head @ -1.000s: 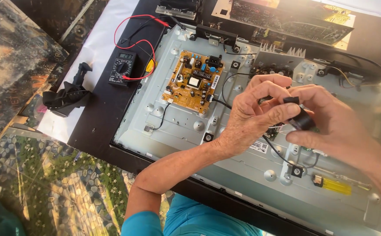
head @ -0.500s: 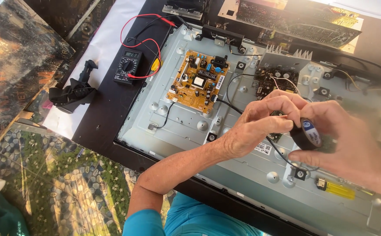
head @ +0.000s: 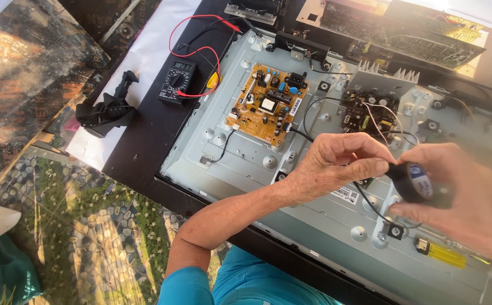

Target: Connecting internal wiring, speakers, and circuit board connectors inside a flat-screen television, including securing wires with electrical tape.

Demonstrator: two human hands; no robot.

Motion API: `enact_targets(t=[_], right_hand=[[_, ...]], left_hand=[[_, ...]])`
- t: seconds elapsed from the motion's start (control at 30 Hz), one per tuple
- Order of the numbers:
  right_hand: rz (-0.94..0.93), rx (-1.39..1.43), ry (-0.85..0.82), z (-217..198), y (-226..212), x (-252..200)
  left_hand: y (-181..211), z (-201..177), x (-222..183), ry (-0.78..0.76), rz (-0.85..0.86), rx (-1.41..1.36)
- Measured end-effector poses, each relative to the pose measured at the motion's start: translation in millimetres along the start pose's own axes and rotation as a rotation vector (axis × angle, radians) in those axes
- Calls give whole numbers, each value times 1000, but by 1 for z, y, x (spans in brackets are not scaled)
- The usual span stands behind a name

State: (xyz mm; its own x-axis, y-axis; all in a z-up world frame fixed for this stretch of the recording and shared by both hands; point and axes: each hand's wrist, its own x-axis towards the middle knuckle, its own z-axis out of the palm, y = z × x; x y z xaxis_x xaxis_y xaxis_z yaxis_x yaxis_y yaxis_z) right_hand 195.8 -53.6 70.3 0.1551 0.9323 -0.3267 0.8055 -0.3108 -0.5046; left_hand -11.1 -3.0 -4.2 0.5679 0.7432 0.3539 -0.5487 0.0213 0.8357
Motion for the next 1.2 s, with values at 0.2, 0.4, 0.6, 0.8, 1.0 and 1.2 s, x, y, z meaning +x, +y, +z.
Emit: enact_targets(t=[0.2, 0.4, 0.6, 0.8, 1.0, 1.2], right_hand=[[-22, -45, 9, 2, 1, -2], [22, -78, 9, 4, 4, -3], [-59, -138, 22, 6, 14, 0], [-65, -103, 34, 6, 8, -4], [-35, -48, -33, 10, 9, 1], [-190, -56, -68, 11, 13, 2]], left_hand=[[5, -2, -5, -34, 5, 24], [-5, 1, -5, 8, 55, 228], [-7, 1, -3, 15, 92, 332], [-1, 1, -4, 19, 78, 301], [5, -1, -2, -4, 37, 188], [20, -4, -2, -134, -79, -140]])
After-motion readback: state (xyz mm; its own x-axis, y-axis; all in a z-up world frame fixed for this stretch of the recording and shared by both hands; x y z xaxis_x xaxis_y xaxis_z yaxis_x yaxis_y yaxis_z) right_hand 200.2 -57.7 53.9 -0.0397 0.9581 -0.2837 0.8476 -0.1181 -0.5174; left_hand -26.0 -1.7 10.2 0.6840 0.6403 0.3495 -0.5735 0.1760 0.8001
